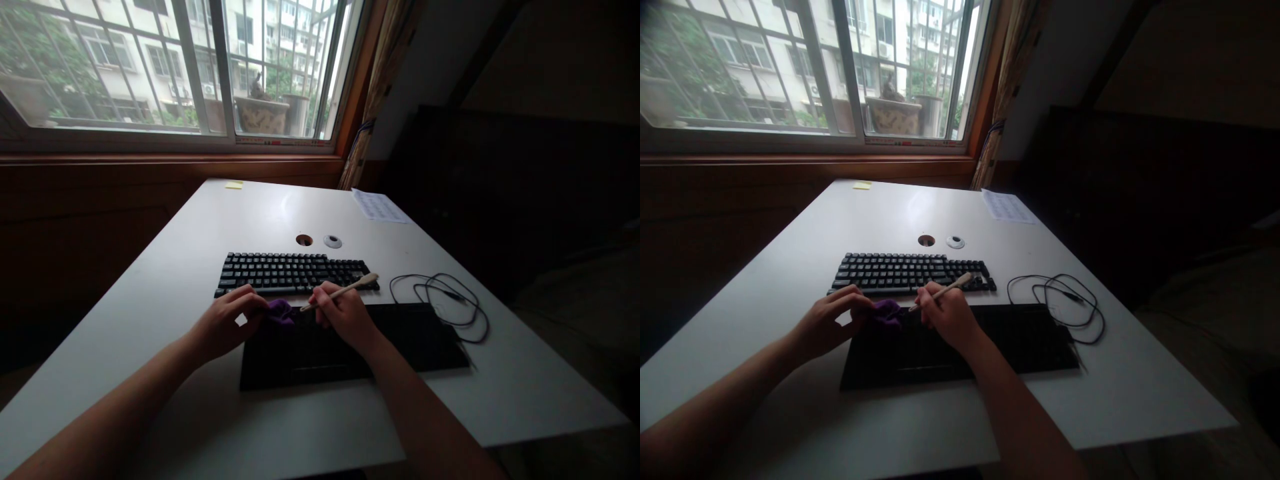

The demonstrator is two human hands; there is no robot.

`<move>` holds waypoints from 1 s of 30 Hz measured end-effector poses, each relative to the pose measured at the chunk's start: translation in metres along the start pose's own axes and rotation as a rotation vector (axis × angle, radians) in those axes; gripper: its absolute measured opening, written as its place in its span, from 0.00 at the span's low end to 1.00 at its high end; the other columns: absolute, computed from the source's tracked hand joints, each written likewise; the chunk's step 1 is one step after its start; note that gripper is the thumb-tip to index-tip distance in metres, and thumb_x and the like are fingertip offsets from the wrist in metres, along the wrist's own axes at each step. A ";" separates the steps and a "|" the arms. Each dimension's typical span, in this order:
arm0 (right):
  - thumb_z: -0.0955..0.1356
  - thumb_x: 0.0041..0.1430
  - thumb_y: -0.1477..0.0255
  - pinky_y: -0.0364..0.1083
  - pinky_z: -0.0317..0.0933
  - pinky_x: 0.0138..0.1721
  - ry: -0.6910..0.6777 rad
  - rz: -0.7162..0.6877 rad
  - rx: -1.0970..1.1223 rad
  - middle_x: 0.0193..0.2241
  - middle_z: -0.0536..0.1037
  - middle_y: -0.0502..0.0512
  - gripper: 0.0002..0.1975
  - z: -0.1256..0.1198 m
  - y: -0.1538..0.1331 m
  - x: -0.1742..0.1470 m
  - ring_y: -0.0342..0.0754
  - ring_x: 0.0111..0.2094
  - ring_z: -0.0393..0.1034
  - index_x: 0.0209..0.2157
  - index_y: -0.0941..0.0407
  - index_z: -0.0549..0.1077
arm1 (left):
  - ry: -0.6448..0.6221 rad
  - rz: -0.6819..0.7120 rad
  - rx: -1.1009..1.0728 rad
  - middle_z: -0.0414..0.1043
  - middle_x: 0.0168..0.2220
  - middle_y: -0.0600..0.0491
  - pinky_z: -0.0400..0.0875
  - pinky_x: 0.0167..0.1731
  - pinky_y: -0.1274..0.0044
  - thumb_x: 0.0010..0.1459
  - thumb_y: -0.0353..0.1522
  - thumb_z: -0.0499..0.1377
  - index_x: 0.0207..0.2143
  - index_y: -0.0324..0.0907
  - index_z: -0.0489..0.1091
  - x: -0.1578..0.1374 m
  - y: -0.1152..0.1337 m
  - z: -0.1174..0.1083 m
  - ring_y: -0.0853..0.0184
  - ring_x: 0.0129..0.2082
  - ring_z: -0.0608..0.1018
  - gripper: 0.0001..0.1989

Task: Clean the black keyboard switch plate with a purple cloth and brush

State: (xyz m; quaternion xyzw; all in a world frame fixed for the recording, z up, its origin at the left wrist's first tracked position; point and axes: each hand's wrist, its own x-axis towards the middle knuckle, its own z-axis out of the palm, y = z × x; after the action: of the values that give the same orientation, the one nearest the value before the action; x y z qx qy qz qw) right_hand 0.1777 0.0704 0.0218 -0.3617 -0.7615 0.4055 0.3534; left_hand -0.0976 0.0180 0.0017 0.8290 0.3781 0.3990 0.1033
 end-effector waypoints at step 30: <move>0.67 0.68 0.58 0.41 0.63 0.25 -0.229 -0.106 0.080 0.24 0.78 0.51 0.18 0.008 -0.006 -0.006 0.42 0.23 0.71 0.34 0.57 0.78 | 0.047 0.029 0.051 0.70 0.30 0.55 0.65 0.25 0.82 0.63 0.24 0.57 0.42 0.41 0.73 0.004 0.014 -0.001 0.74 0.24 0.69 0.09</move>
State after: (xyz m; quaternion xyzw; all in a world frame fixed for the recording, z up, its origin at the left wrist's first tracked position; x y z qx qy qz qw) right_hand 0.1725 0.0600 0.0219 -0.2577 -0.7981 0.4551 0.2992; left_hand -0.0895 0.0107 0.0114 0.8270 0.3784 0.4102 0.0674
